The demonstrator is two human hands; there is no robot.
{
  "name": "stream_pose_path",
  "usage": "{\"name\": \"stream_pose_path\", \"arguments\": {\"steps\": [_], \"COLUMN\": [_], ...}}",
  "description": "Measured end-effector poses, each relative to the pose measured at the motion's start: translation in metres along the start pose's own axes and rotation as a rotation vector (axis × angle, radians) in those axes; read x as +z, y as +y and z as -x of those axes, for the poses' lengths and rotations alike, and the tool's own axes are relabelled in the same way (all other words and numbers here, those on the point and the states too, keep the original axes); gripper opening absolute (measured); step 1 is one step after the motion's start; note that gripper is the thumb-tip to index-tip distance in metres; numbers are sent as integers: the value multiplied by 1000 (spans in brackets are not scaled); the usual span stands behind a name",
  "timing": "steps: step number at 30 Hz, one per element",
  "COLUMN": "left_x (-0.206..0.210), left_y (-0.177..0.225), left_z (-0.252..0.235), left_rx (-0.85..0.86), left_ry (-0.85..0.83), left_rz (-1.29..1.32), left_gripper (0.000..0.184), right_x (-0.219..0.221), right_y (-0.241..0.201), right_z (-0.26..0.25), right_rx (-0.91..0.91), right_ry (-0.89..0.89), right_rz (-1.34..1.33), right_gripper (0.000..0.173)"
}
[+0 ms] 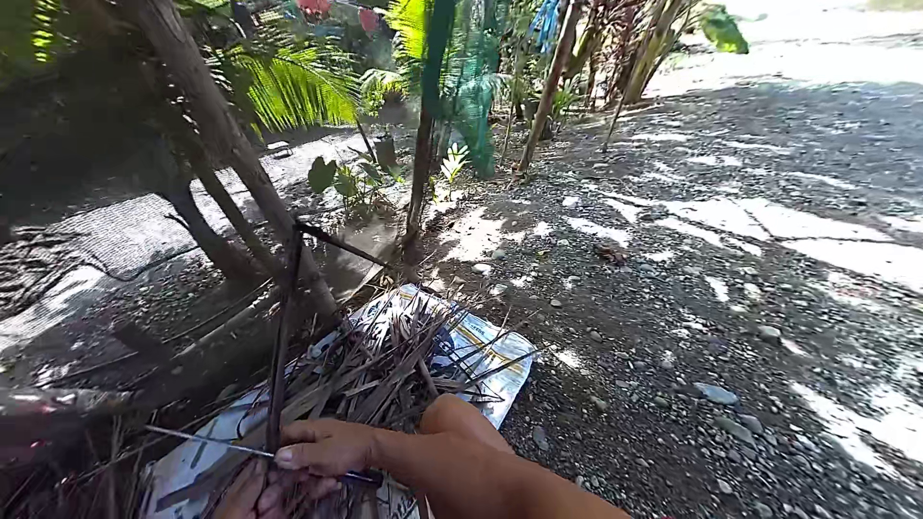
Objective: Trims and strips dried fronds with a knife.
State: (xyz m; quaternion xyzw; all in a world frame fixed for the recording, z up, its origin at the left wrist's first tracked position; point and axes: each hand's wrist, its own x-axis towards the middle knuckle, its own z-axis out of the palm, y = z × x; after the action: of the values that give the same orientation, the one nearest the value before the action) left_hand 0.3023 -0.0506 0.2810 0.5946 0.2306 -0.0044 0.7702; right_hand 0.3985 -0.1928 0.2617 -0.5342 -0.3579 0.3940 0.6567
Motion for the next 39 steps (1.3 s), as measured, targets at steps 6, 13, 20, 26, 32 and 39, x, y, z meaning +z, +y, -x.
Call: {"name": "stream_pose_path", "arguments": {"steps": [6,13,20,26,32,39], "left_x": [13,15,12,10,2,12], "left_y": [-1,3,0,4,10,8], "left_z": [3,11,10,16,23,26], "left_rx": [7,-51,95,91,39,60], "left_ry": [125,109,204,153,-27,-22], "left_rz": [89,69,-37,23,192,230], "left_gripper": [34,31,29,31,38,36], "right_x": [0,1,5,-4,-9,1], "right_y": [8,7,8,9,9,7], "right_z": [-8,-13,-9,-6,0,1], "right_rx": [-37,-75,20,21,-49,-148], "right_ry": [40,142,28,-105,-177,-65], "right_rz": [203,292,-157,-168,-158,-55], "right_gripper": [37,37,43,41,40,25]}}
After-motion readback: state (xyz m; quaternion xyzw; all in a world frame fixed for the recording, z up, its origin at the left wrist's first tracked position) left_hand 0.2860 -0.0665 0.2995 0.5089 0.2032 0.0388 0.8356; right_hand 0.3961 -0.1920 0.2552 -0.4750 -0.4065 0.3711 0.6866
